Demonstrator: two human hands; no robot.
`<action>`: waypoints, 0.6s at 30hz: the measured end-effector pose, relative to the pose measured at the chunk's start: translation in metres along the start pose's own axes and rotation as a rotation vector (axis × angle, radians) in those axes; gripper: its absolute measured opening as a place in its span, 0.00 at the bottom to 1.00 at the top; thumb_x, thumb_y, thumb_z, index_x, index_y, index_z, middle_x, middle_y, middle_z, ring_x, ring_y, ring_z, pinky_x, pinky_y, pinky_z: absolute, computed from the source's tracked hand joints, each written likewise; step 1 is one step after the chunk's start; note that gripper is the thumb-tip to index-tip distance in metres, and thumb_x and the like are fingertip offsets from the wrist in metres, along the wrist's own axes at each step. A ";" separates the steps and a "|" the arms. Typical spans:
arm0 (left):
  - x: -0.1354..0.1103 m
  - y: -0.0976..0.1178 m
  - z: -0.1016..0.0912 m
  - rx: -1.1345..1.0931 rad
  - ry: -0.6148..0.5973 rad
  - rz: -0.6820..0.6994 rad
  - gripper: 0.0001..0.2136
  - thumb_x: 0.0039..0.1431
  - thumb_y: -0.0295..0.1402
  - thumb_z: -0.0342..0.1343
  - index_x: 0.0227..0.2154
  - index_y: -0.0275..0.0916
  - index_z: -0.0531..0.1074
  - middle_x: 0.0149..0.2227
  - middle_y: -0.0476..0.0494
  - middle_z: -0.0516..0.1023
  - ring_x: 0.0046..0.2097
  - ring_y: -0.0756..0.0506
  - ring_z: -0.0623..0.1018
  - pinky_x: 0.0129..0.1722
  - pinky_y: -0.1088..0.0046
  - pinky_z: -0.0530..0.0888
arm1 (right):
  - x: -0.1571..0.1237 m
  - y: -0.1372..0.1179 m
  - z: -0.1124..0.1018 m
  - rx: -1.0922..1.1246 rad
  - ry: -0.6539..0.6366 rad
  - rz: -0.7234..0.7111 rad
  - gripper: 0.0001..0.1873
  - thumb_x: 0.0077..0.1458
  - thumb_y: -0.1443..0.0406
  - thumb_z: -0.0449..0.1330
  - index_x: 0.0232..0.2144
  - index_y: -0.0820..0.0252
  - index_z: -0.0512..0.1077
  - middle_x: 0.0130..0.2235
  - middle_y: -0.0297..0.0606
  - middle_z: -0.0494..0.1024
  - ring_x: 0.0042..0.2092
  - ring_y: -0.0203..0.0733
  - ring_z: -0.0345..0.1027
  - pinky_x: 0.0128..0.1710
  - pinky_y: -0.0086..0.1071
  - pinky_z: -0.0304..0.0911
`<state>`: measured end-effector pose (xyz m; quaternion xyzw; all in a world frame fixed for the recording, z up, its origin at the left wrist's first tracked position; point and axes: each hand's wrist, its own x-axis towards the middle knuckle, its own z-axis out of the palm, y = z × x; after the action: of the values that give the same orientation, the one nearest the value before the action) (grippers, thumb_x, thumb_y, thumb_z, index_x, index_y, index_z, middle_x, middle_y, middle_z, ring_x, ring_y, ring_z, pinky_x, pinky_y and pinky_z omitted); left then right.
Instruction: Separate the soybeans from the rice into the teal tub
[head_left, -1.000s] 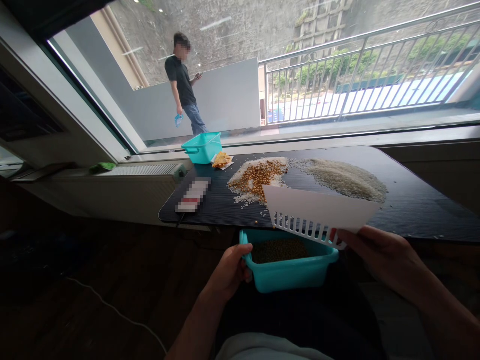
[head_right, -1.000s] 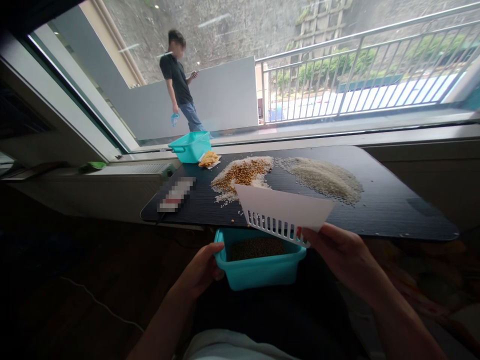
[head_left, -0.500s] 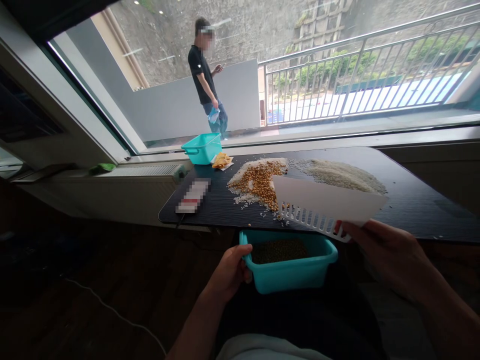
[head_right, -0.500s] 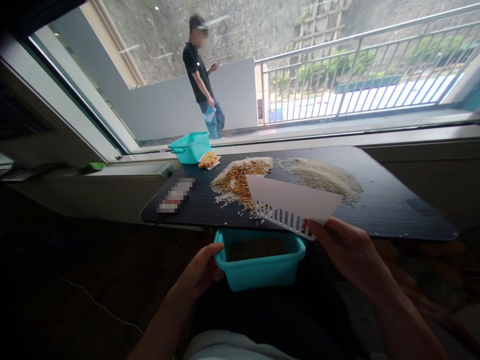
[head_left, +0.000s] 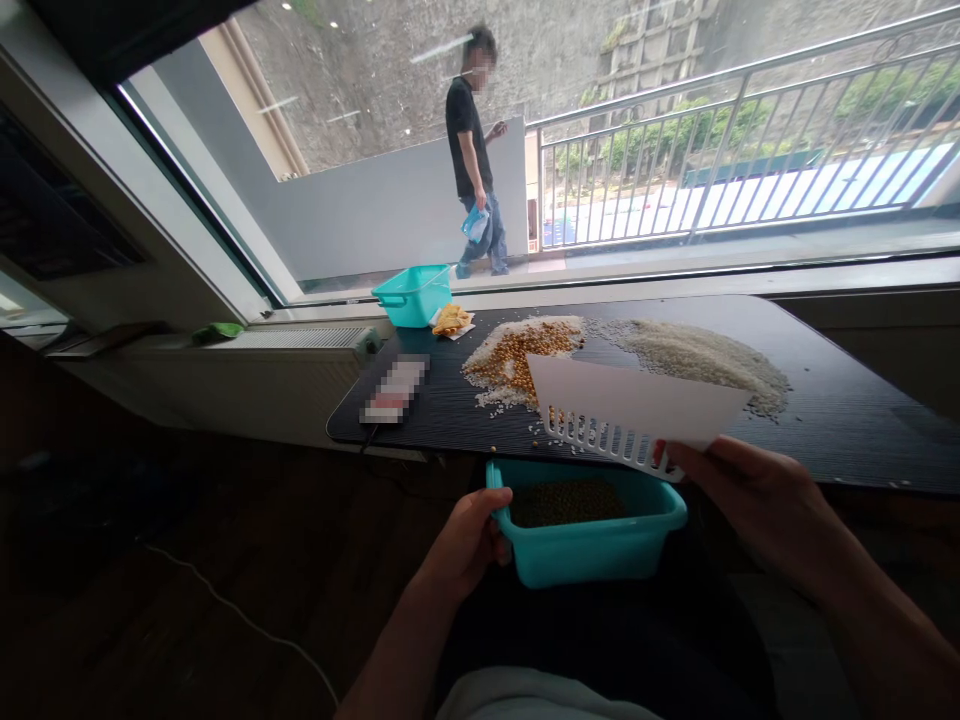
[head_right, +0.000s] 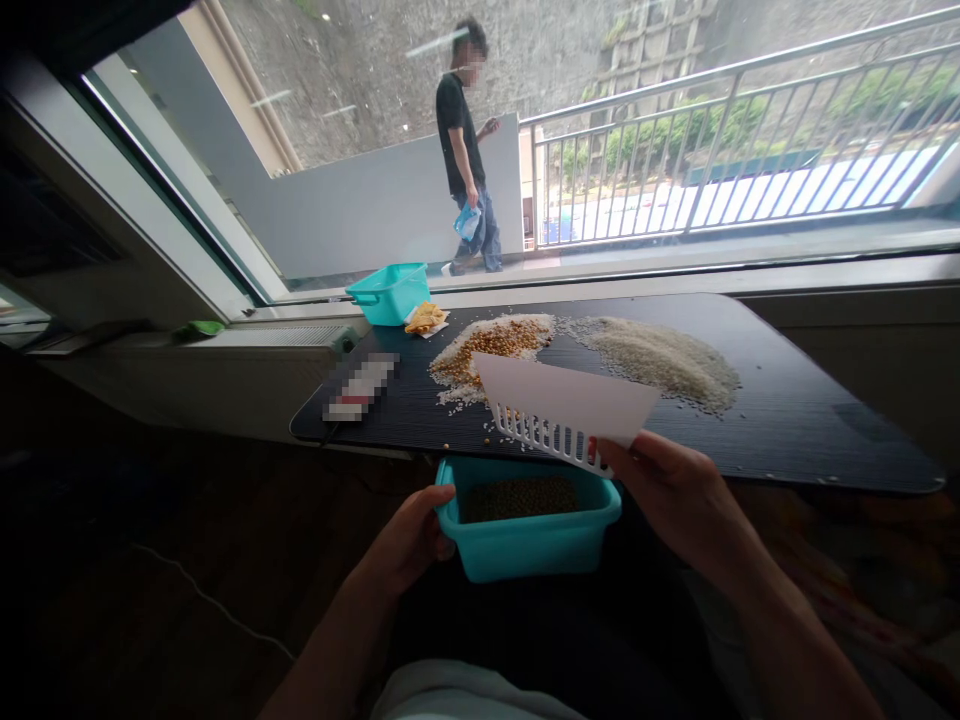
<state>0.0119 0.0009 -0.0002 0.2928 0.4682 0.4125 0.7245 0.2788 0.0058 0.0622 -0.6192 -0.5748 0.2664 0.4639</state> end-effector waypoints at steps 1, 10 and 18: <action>0.000 0.000 -0.001 -0.001 0.000 0.001 0.21 0.39 0.46 0.65 0.13 0.39 0.59 0.11 0.56 0.60 0.14 0.54 0.62 0.14 0.78 0.58 | 0.001 0.000 0.003 -0.002 -0.021 -0.016 0.23 0.41 0.46 0.62 0.27 0.59 0.80 0.28 0.38 0.81 0.31 0.47 0.74 0.33 0.35 0.71; -0.002 0.007 -0.025 -0.008 0.026 0.040 0.21 0.42 0.46 0.64 0.14 0.39 0.60 0.11 0.57 0.59 0.14 0.55 0.60 0.15 0.78 0.57 | 0.007 -0.004 0.029 0.063 -0.243 -0.137 0.20 0.46 0.47 0.61 0.31 0.55 0.81 0.33 0.36 0.83 0.35 0.47 0.76 0.34 0.33 0.72; -0.008 0.011 -0.045 0.007 0.104 0.054 0.20 0.40 0.46 0.65 0.15 0.39 0.61 0.11 0.57 0.59 0.14 0.55 0.60 0.15 0.78 0.56 | 0.031 -0.012 0.069 0.008 -0.275 -0.227 0.22 0.49 0.48 0.58 0.30 0.59 0.81 0.30 0.37 0.82 0.33 0.46 0.75 0.31 0.32 0.70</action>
<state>-0.0352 0.0006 -0.0053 0.2862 0.4987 0.4450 0.6866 0.2199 0.0529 0.0501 -0.5062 -0.6980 0.2969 0.4103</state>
